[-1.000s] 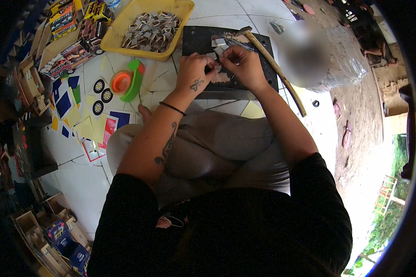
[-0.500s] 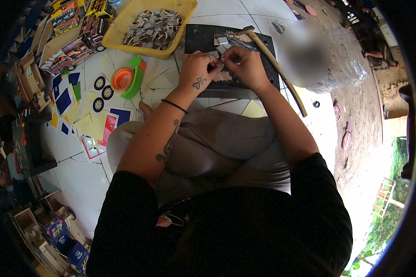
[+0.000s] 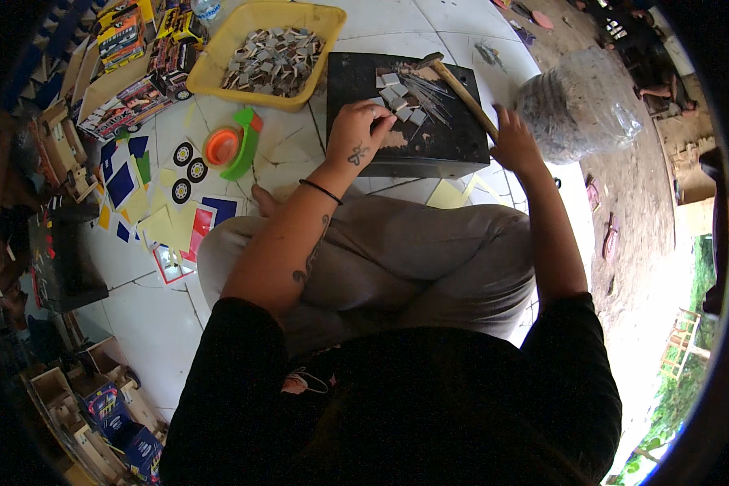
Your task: The person sits on the floor and repeatedly uses a hammer to break small rectangular blocks on a black board. The broken pieces are collected and placed into a clear container.
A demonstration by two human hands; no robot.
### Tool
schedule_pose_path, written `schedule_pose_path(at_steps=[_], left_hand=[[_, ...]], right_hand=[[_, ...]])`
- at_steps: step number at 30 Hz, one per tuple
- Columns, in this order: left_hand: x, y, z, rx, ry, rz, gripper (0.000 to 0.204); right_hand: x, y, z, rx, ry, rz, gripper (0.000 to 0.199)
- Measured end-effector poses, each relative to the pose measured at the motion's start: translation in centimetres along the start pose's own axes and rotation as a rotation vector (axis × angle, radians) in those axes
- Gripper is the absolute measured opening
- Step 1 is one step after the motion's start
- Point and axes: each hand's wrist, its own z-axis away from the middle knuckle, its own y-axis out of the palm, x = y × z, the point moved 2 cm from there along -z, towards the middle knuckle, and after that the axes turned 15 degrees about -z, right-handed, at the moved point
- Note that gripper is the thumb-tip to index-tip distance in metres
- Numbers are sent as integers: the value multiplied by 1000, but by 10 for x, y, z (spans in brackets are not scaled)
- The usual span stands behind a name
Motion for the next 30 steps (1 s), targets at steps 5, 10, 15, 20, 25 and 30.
schedule_pose_path(at_steps=[5,10,15,20,25,30], left_hand=[[0,-2,-1,91,-36,-31,11],[-3,-4,-3,66,-12,-61,10],[-3,-1,-1,-17,11,54,10],[-1,0,0,-9,34,25,8],[0,1,0,-21,53,-30,9],[3,5,3,-25,40,-22,10]], right_hand=[[-36,3,32,-74,-123,-518,46],[7,-51,88,-1,-138,-614,41],[53,-58,150,81,-110,-699,41],[67,-59,164,1,-122,-603,40],[72,-69,168,-7,-138,-610,41],[72,-75,168,54,-101,-579,40]])
